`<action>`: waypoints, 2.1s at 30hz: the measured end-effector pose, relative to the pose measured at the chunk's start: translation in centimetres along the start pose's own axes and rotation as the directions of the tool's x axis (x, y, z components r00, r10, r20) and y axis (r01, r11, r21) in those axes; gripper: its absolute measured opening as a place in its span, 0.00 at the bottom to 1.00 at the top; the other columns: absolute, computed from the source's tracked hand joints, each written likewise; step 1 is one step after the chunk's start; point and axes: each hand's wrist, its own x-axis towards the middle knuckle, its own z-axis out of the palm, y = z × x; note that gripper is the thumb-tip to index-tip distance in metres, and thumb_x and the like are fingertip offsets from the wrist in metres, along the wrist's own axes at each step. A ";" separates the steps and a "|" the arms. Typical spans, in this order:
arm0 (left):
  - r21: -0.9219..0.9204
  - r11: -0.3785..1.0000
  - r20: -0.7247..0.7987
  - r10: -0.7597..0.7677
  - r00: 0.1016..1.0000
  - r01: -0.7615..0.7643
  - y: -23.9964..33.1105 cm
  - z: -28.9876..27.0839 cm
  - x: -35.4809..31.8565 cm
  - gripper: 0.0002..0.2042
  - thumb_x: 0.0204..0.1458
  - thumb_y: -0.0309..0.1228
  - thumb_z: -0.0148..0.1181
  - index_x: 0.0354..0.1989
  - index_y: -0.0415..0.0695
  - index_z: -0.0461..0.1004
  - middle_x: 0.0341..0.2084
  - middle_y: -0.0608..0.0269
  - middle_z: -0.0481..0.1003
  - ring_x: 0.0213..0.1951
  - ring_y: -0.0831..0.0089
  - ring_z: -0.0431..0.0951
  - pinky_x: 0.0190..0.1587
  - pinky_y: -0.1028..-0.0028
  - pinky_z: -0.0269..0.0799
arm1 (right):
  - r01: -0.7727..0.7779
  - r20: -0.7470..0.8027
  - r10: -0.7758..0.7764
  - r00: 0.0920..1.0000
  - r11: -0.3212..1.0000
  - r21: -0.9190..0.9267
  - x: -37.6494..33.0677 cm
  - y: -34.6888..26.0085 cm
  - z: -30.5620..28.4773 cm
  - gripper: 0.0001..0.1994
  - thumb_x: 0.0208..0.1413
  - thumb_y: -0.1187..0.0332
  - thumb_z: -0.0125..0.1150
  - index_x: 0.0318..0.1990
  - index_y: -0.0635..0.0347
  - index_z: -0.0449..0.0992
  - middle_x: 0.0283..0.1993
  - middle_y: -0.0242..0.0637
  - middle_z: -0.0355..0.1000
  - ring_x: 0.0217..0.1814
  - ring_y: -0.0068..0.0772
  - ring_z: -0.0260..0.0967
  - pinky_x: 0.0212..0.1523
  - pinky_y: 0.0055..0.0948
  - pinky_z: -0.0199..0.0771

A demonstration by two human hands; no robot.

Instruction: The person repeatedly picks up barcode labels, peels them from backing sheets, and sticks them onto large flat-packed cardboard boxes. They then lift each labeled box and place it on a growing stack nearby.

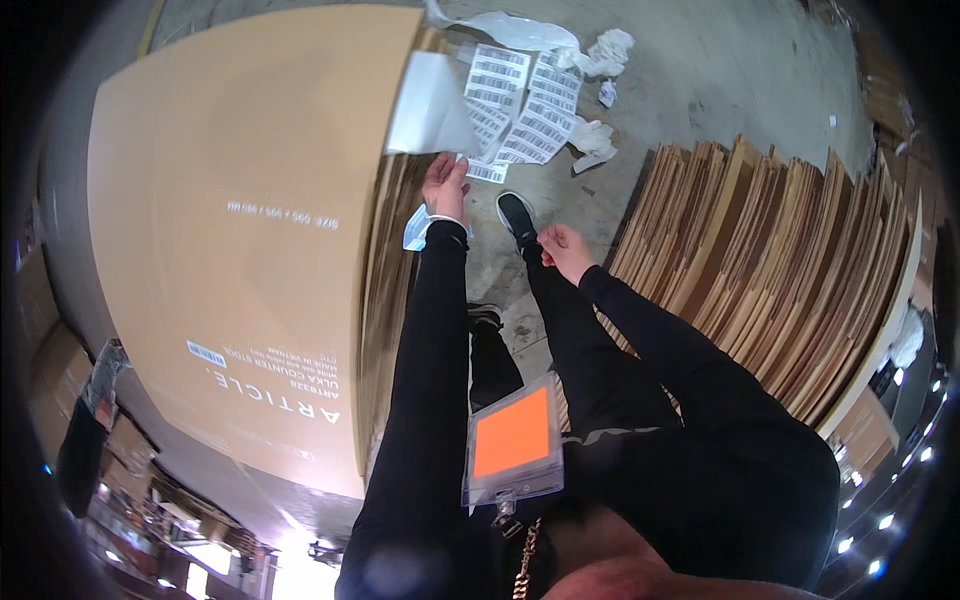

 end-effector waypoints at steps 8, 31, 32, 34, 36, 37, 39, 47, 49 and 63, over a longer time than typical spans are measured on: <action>0.139 0.990 -0.162 -0.013 0.987 0.036 -5.0 3.1 5.6 0.14 0.50 0.30 0.69 0.43 0.46 0.73 0.41 0.67 0.76 0.42 0.75 0.74 0.39 0.68 0.72 | 0.037 -0.049 -0.029 0.998 0.985 0.171 4.7 -3.8 -2.8 0.08 0.61 0.67 0.56 0.36 0.65 0.71 0.24 0.30 0.69 0.24 0.19 0.67 0.26 0.24 0.69; -0.120 0.992 -0.059 -0.057 0.997 0.049 -7.1 8.5 -0.3 0.09 0.55 0.24 0.62 0.43 0.38 0.75 0.35 0.61 0.78 0.35 0.74 0.79 0.35 0.75 0.79 | 0.353 -0.142 -0.417 0.898 0.873 -0.337 10.7 -4.3 -1.6 0.13 0.53 0.70 0.60 0.47 0.60 0.75 0.44 0.45 0.74 0.47 0.48 0.72 0.48 0.38 0.72; -0.114 0.992 -0.056 -0.055 0.997 0.049 -7.0 8.5 -0.5 0.09 0.54 0.24 0.63 0.42 0.37 0.75 0.34 0.62 0.78 0.34 0.75 0.79 0.35 0.76 0.78 | 0.345 -0.167 -0.410 0.897 0.884 -0.316 10.6 -4.4 -1.7 0.12 0.52 0.69 0.61 0.45 0.60 0.76 0.44 0.45 0.74 0.48 0.49 0.72 0.49 0.40 0.71; -0.097 0.994 -0.054 -0.062 0.997 0.057 -7.0 8.2 -0.9 0.08 0.54 0.25 0.63 0.41 0.37 0.75 0.33 0.62 0.78 0.32 0.75 0.79 0.34 0.76 0.78 | 0.387 -0.132 -0.481 0.867 0.816 -0.430 10.5 -4.7 -2.0 0.11 0.50 0.68 0.63 0.41 0.59 0.75 0.43 0.44 0.74 0.46 0.48 0.72 0.47 0.40 0.72; -0.072 0.994 -0.056 -0.081 0.995 0.076 -7.0 7.7 -1.1 0.07 0.55 0.26 0.62 0.38 0.37 0.75 0.32 0.62 0.78 0.32 0.74 0.79 0.35 0.74 0.78 | 0.412 -0.104 -0.522 0.847 0.766 -0.494 10.3 -5.1 -2.0 0.10 0.49 0.68 0.65 0.39 0.58 0.75 0.41 0.43 0.74 0.44 0.48 0.72 0.45 0.41 0.72; -0.066 0.995 -0.052 -0.073 0.996 0.069 -7.1 7.5 -1.1 0.06 0.55 0.27 0.62 0.37 0.37 0.75 0.32 0.62 0.78 0.32 0.74 0.79 0.35 0.75 0.78 | 0.417 -0.096 -0.529 0.843 0.755 -0.506 10.3 -5.3 -1.9 0.10 0.49 0.68 0.65 0.38 0.58 0.75 0.41 0.42 0.74 0.43 0.48 0.72 0.44 0.41 0.72; -0.055 0.997 -0.046 -0.058 0.997 0.055 -7.3 7.0 -1.2 0.06 0.55 0.28 0.63 0.36 0.37 0.75 0.30 0.62 0.78 0.31 0.74 0.79 0.36 0.75 0.78 | 0.409 -0.103 -0.530 0.842 0.751 -0.518 10.3 -5.7 -1.5 0.09 0.49 0.67 0.66 0.36 0.57 0.75 0.39 0.42 0.74 0.42 0.47 0.72 0.42 0.41 0.72; 0.048 0.999 -0.134 0.025 0.991 -0.019 -7.1 6.4 -1.9 0.07 0.54 0.28 0.63 0.33 0.36 0.75 0.28 0.62 0.78 0.31 0.75 0.79 0.36 0.76 0.76 | 0.175 -0.203 -0.305 0.930 0.857 -0.485 10.8 -5.1 -1.9 0.08 0.51 0.64 0.65 0.34 0.56 0.75 0.32 0.42 0.75 0.34 0.49 0.73 0.37 0.41 0.73; 0.139 0.990 -0.153 0.056 0.987 -0.035 -7.0 6.1 -2.3 0.08 0.54 0.28 0.63 0.33 0.36 0.75 0.29 0.62 0.79 0.31 0.75 0.79 0.36 0.76 0.75 | 0.229 -0.247 -0.373 0.895 0.856 -0.463 12.3 -4.1 -4.6 0.06 0.52 0.65 0.63 0.35 0.56 0.76 0.32 0.42 0.76 0.35 0.49 0.74 0.37 0.41 0.73; 0.602 0.652 0.104 0.509 0.855 -0.461 -3.7 2.7 -11.0 0.26 0.42 0.29 0.70 0.52 0.40 0.71 0.53 0.48 0.70 0.58 0.54 0.68 0.58 0.58 0.65 | -0.199 -0.167 0.176 0.970 0.971 -0.132 7.6 -8.1 -12.3 0.22 0.45 0.70 0.67 0.48 0.65 0.70 0.44 0.36 0.71 0.47 0.30 0.70 0.51 0.29 0.69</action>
